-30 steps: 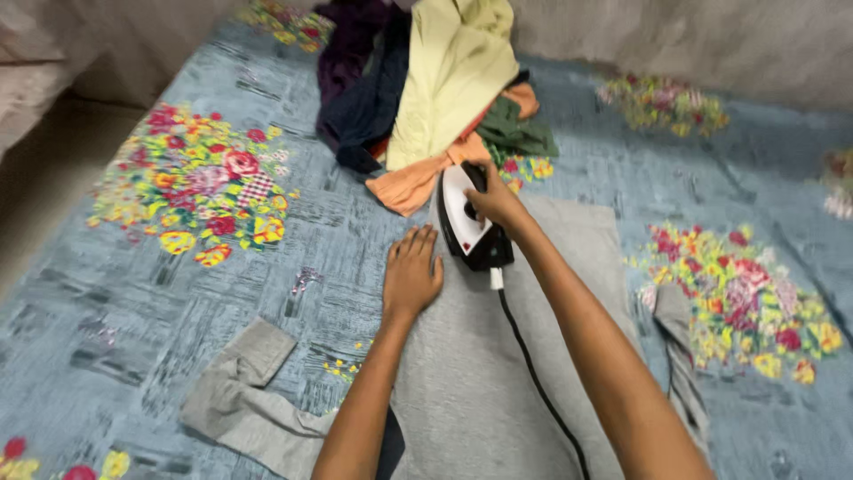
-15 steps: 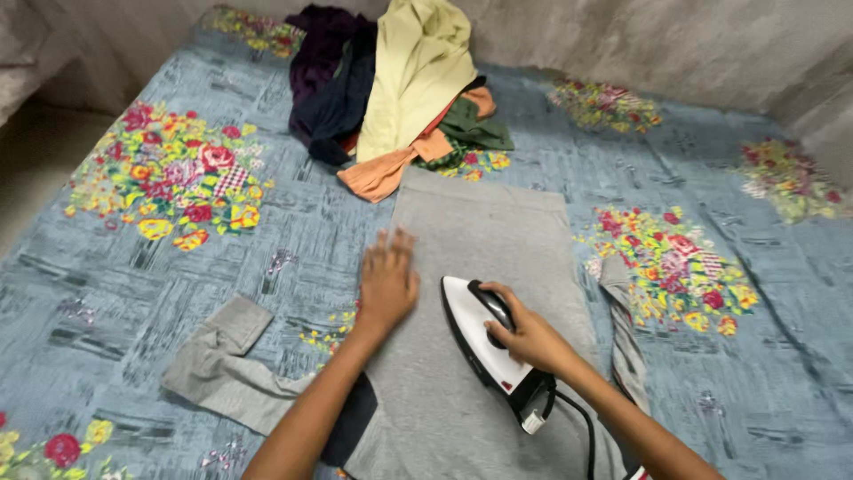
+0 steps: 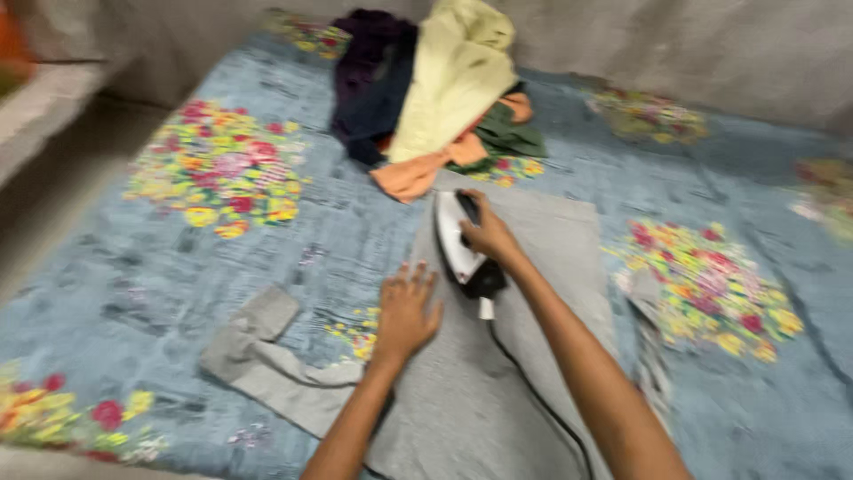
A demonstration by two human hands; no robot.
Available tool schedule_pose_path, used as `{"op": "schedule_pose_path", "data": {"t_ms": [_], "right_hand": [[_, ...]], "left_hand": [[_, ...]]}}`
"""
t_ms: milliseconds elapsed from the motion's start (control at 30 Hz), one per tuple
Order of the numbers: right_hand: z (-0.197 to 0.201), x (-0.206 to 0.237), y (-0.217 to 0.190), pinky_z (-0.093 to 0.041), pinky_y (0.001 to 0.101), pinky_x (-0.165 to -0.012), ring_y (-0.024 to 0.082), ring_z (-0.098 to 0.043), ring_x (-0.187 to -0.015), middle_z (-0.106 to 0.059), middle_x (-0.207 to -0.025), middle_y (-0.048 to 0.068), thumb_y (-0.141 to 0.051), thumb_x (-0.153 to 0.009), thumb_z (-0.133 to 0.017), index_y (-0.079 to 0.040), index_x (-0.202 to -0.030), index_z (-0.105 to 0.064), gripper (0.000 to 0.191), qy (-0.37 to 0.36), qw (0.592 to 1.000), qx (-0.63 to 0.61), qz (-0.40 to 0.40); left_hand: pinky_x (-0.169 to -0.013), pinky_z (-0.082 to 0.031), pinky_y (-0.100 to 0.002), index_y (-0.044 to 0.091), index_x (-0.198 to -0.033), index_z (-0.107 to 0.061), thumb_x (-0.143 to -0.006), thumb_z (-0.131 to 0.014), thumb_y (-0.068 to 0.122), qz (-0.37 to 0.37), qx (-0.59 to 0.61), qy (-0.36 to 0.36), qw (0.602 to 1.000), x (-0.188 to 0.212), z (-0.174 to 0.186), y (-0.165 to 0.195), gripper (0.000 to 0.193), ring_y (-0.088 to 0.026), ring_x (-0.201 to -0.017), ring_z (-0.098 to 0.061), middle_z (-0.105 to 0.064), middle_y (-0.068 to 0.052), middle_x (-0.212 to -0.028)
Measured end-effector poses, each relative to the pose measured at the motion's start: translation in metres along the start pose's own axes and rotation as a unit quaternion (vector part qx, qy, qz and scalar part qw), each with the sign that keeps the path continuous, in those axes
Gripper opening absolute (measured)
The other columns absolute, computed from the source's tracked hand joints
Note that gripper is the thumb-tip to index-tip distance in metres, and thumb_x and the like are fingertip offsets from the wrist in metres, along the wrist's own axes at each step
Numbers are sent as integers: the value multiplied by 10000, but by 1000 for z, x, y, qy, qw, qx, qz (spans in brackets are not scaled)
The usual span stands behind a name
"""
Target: The person irons a grey t-shirt laid on a bed, moving a clothes iron over the fabric and repositioning the shirt to press different sections, then sets the shirt aside. They spread out a pale yellow button-up shirt and iron its body and sleeves, smoothing the fabric by hand between passes.
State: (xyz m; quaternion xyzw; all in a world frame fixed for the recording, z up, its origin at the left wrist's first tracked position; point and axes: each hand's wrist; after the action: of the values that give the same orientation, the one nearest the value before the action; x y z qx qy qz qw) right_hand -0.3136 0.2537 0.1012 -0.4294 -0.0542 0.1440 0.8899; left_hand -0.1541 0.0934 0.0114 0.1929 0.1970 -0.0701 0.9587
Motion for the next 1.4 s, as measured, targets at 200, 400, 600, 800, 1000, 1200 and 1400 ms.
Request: {"op": "schedule_pose_path", "data": {"t_ms": [200,400,600,800,1000,1200,1400], "right_hand": [[13,101,2,-560,382,-569,178,-619,-611,-686,-917,109,-148,-919,-644,-286,-1537,-349,699,-111,993,-45,20],[40,258,-19,-567,361,-624,193,-654,-618,-728,-955,65,-273,-932,-656,-384,-1513,-317,682,-165,974,83,-128],[27,271,-8,-578,349,-629,164,-692,-788,-656,-1205,124,-231,-988,-642,-281,-1551,-362,631,-87,985,3,150],[-23,165,-28,-496,366,-486,180,-575,-509,-624,-675,104,-242,-948,-658,-310,-1495,-397,610,-73,994,51,-66],[-29,141,-48,-525,359,-490,188,-599,-494,-633,-737,109,-194,-944,-617,-273,-1510,-332,638,-108,993,34,-40],[10,279,-39,-525,374,-517,189,-588,-522,-621,-725,131,-257,-927,-633,-326,-1535,-292,700,-206,971,91,-85],[20,353,-40,-523,369,-557,186,-632,-553,-647,-703,63,-284,-918,-654,-290,-1500,-363,651,-154,982,98,-41]], "left_hand": [[-1209,-269,-539,158,-1464,-550,-947,-563,394,15,-2,50,999,13,-20,-2,568,-352,-1478,-378,-454,-96,-1578],[-1184,-243,-546,129,-1481,-501,-931,-586,423,-4,-61,5,998,59,25,3,630,-395,-1463,-323,-429,-147,-1571],[-1177,-235,-548,112,-1451,-521,-900,-599,410,-48,-1,-20,999,146,68,26,632,-401,-1453,-334,-435,-155,-1563],[-1201,-257,-526,107,-1445,-557,-944,-610,437,-5,33,9,999,159,75,20,602,-360,-1480,-351,-454,-130,-1575],[-1189,-268,-531,126,-1441,-563,-940,-604,449,-4,38,30,999,163,77,16,597,-341,-1480,-357,-462,-117,-1564],[-1184,-269,-540,126,-1439,-564,-937,-601,445,-8,27,34,999,165,74,17,596,-336,-1475,-359,-462,-121,-1564],[-1194,-272,-532,107,-1439,-561,-945,-602,431,-8,37,32,999,168,76,20,593,-336,-1478,-369,-463,-126,-1565]]}}
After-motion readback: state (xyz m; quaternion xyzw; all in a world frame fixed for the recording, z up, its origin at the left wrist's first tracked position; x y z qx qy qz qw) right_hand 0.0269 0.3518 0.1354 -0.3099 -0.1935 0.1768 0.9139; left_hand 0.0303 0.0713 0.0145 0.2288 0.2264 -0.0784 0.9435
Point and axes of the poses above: each hand's wrist, its own x-axis away from the middle knuckle, its own z-axis out of the back of the hand, y = z × x
